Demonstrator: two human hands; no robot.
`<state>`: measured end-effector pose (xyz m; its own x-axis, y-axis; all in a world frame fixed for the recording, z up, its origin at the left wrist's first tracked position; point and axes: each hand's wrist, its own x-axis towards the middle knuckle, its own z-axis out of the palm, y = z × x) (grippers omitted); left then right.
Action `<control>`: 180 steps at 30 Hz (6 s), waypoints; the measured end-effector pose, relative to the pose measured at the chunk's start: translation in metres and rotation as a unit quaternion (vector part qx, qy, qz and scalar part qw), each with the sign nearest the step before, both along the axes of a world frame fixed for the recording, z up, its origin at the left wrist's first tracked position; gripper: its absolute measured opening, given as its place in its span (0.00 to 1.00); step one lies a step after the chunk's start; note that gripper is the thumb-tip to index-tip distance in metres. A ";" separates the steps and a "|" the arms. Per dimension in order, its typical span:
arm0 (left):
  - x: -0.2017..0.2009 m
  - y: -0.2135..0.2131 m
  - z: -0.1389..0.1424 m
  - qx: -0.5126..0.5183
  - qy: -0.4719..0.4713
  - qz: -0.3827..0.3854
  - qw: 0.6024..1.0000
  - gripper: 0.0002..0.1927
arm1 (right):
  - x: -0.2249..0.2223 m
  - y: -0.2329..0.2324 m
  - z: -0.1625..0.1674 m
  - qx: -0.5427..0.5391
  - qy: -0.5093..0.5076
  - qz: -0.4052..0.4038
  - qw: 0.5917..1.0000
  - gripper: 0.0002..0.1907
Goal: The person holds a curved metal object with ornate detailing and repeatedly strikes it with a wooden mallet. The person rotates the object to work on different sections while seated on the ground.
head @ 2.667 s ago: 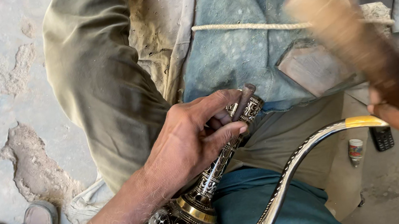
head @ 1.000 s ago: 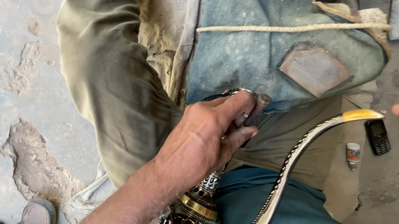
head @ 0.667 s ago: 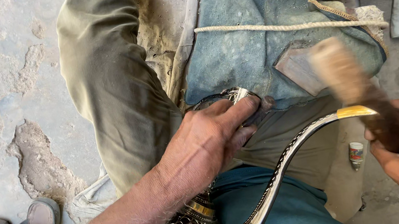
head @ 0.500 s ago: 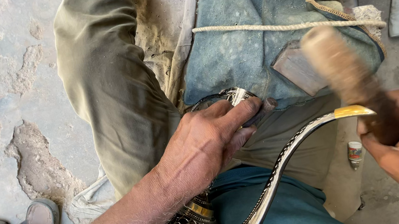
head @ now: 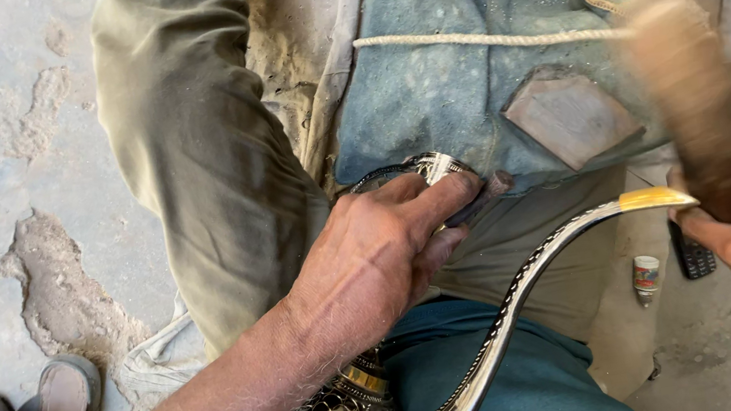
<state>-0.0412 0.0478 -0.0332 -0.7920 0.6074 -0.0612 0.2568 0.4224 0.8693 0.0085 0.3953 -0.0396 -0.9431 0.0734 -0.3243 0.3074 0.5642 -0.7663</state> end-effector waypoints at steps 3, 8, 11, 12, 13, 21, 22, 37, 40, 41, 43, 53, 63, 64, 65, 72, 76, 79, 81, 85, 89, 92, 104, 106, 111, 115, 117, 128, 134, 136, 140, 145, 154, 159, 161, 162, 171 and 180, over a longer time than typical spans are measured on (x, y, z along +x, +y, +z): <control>-0.001 0.000 0.002 -0.008 0.002 0.008 1.000 0.21 | 0.000 0.015 -0.007 0.227 -0.083 0.131 0.961 0.18; -0.002 0.001 0.005 0.013 0.009 0.016 1.000 0.21 | 0.013 0.035 -0.025 0.090 -0.014 0.069 0.993 0.13; -0.001 0.000 0.006 0.003 -0.031 0.005 0.999 0.23 | 0.012 0.039 -0.024 0.090 -0.012 0.098 0.991 0.16; -0.002 0.000 0.005 0.015 -0.016 0.004 1.000 0.23 | 0.011 0.039 -0.023 0.079 0.000 0.089 0.993 0.20; -0.003 0.001 0.004 0.027 -0.002 0.004 1.000 0.23 | 0.010 0.039 -0.022 0.079 -0.014 0.085 0.993 0.21; -0.003 -0.001 0.000 0.019 -0.007 -0.002 1.000 0.23 | -0.003 0.018 -0.004 0.061 0.023 0.098 0.993 0.19; -0.002 -0.001 0.000 0.012 -0.016 -0.005 1.000 0.23 | -0.004 0.015 -0.001 0.140 -0.016 0.132 0.981 0.17; -0.007 -0.003 0.004 0.047 -0.012 -0.003 0.999 0.21 | -0.005 0.014 -0.011 0.259 0.002 0.183 0.948 0.16; -0.009 -0.001 0.004 0.051 -0.005 -0.013 0.999 0.22 | -0.005 0.015 -0.018 0.075 -0.001 0.023 0.997 0.17; -0.008 -0.001 0.005 0.034 -0.010 -0.006 0.999 0.22 | -0.006 0.012 -0.022 0.021 -0.014 -0.043 0.999 0.18; -0.005 -0.003 0.004 0.007 -0.026 -0.008 1.000 0.22 | -0.009 0.008 -0.023 0.068 -0.020 -0.012 0.997 0.19; -0.005 -0.004 -0.004 0.038 0.003 -0.025 0.999 0.21 | -0.011 0.002 0.004 0.197 -0.011 0.071 0.978 0.12; -0.008 -0.008 0.004 0.010 0.004 -0.042 0.999 0.21 | 0.007 -0.005 -0.005 0.362 0.048 0.186 0.912 0.17; -0.006 -0.010 0.005 0.002 0.013 -0.048 0.999 0.22 | 0.012 -0.003 -0.009 0.345 0.055 0.156 0.924 0.17; -0.005 -0.013 0.006 -0.002 0.027 -0.058 0.998 0.23 | 0.018 0.000 -0.014 0.333 0.064 0.122 0.933 0.17; -0.001 -0.069 0.014 -0.084 0.079 0.126 0.985 0.15 | 0.069 0.003 -0.071 -0.228 -0.054 -0.218 0.947 0.19; 0.012 -0.083 -0.002 -0.292 0.173 0.091 0.936 0.15 | 0.096 -0.005 -0.085 -0.228 -0.084 -0.258 0.935 0.22; 0.024 -0.077 -0.004 -0.217 0.161 0.092 0.958 0.13 | 0.110 -0.011 -0.082 -0.238 -0.080 -0.267 0.930 0.20; 0.024 -0.067 0.000 -0.078 0.077 0.059 0.992 0.11 | 0.116 -0.013 -0.076 -0.268 -0.050 -0.228 0.935 0.19; 0.013 -0.043 0.009 0.059 -0.058 -0.030 0.996 0.15 | 0.122 -0.018 -0.068 -0.241 0.050 -0.229 0.942 0.24; 0.005 -0.029 0.010 0.033 -0.064 -0.062 0.995 0.19 | 0.127 -0.023 -0.068 -0.245 -0.022 -0.203 0.948 0.25; 0.005 -0.028 0.011 0.037 -0.064 -0.078 0.994 0.20 | 0.132 -0.028 -0.069 -0.163 -0.043 -0.192 0.967 0.24; 0.024 -0.031 0.025 -0.017 -0.069 -0.037 0.997 0.18 | 0.070 -0.039 -0.034 0.060 0.009 0.008 0.998 0.24; 0.028 -0.031 0.022 -0.025 -0.065 -0.029 0.997 0.17 | 0.050 -0.046 -0.025 0.153 0.017 0.062 0.986 0.26; 0.030 -0.031 0.022 -0.034 -0.051 -0.026 0.998 0.15 | 0.004 -0.065 -0.017 0.121 -0.062 0.116 0.984 0.32; 0.038 -0.028 0.028 -0.063 -0.029 -0.021 0.997 0.16 | -0.005 -0.077 -0.029 -0.186 -0.093 0.054 0.977 0.28; 0.037 -0.030 0.027 -0.047 -0.046 -0.004 0.998 0.15 | 0.008 -0.073 -0.035 -0.308 -0.082 0.040 0.947 0.27; 0.030 -0.036 0.018 0.017 -0.057 -0.015 0.998 0.16 | 0.147 0.054 -0.055 -0.238 -0.115 0.045 0.963 0.13; 0.029 -0.034 0.014 -0.016 -0.070 -0.031 0.997 0.19 | 0.160 0.061 -0.026 0.008 -0.158 0.082 0.984 0.22; 0.029 -0.034 0.012 -0.006 -0.048 -0.022 0.999 0.19 | 0.153 0.055 -0.017 0.044 -0.160 0.101 0.981 0.25; 0.031 -0.035 0.010 -0.036 -0.005 -0.023 0.999 0.15 | 0.137 0.042 -0.003 0.072 -0.148 0.133 0.977 0.31; 0.034 -0.034 0.012 -0.001 -0.037 -0.002 0.999 0.18 | 0.132 0.028 0.002 0.087 -0.136 0.145 0.976 0.39; 0.033 -0.032 0.015 0.004 -0.041 0.023 0.999 0.17 | 0.135 0.017 0.000 0.161 -0.181 0.155 0.958 0.53; 0.034 -0.032 0.015 -0.024 -0.044 0.015 0.999 0.18 | 0.117 0.022 0.002 0.058 0.017 0.230 0.971 0.51; 0.033 -0.031 0.014 -0.033 -0.051 0.011 0.998 0.17 | 0.116 0.020 0.006 0.120 -0.157 0.072 0.978 0.59; 0.033 -0.031 0.014 -0.018 -0.047 0.009 0.999 0.17 | 0.116 0.019 0.008 0.150 -0.239 -0.010 0.959 0.63; 0.033 -0.031 0.014 0.002 -0.045 0.013 0.999 0.17 | 0.113 0.021 0.014 0.158 -0.231 0.080 0.957 0.55; 0.033 -0.032 0.016 -0.006 -0.049 0.010 0.999 0.19 | 0.101 0.010 0.020 0.175 -0.115 0.156 0.965 0.56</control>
